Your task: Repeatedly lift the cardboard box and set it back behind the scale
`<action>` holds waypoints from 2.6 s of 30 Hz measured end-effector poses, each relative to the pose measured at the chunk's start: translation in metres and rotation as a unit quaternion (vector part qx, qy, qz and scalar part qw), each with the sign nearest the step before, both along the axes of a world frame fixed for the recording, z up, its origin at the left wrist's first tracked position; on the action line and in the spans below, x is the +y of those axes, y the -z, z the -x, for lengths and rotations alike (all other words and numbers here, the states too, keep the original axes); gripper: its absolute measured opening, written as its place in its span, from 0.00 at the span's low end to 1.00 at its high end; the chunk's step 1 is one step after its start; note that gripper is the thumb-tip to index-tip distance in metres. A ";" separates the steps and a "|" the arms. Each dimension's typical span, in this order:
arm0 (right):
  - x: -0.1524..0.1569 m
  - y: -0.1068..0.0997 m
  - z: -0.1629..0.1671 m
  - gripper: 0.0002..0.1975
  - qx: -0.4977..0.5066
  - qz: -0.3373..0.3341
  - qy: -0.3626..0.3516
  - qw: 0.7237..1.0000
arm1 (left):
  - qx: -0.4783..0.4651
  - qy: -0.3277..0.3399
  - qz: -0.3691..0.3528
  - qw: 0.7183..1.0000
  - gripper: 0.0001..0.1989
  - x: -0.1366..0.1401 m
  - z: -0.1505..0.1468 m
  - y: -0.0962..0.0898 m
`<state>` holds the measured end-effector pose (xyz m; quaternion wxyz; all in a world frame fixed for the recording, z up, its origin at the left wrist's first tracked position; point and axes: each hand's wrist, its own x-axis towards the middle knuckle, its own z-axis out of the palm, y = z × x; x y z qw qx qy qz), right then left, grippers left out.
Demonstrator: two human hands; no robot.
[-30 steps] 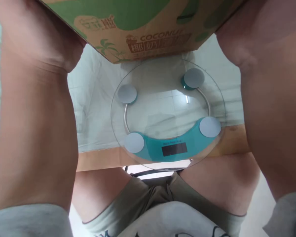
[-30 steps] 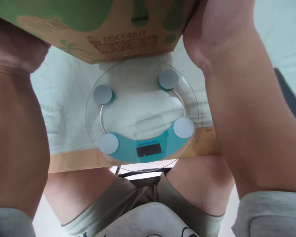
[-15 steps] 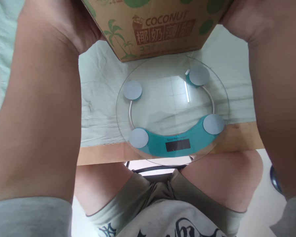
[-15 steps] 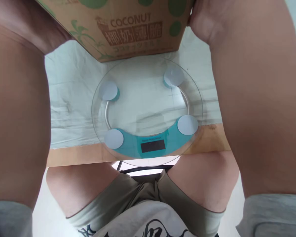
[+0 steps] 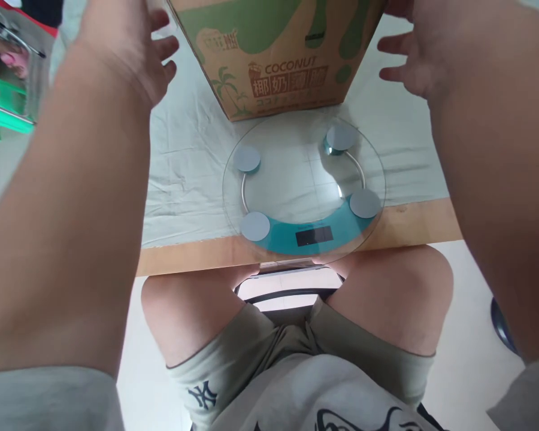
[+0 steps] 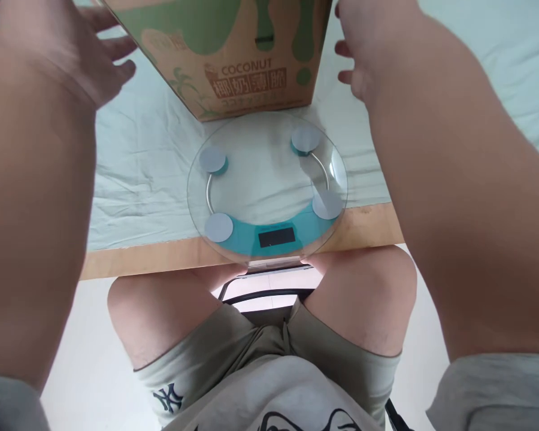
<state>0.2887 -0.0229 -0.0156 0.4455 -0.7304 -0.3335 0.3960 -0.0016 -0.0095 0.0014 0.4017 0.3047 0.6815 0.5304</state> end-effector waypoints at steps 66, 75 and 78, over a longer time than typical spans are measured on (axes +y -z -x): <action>-0.112 0.036 0.018 0.07 0.134 -0.203 0.118 0.963 | -0.060 0.159 -0.279 0.945 0.35 -0.145 0.017 0.093; -0.093 0.025 0.025 0.13 0.115 -0.259 0.032 0.958 | -0.111 0.107 -0.321 0.935 0.36 -0.130 0.019 0.077; -0.089 0.018 0.036 0.19 0.104 -0.227 0.015 0.968 | -0.083 0.053 -0.247 0.964 0.35 -0.109 0.019 0.072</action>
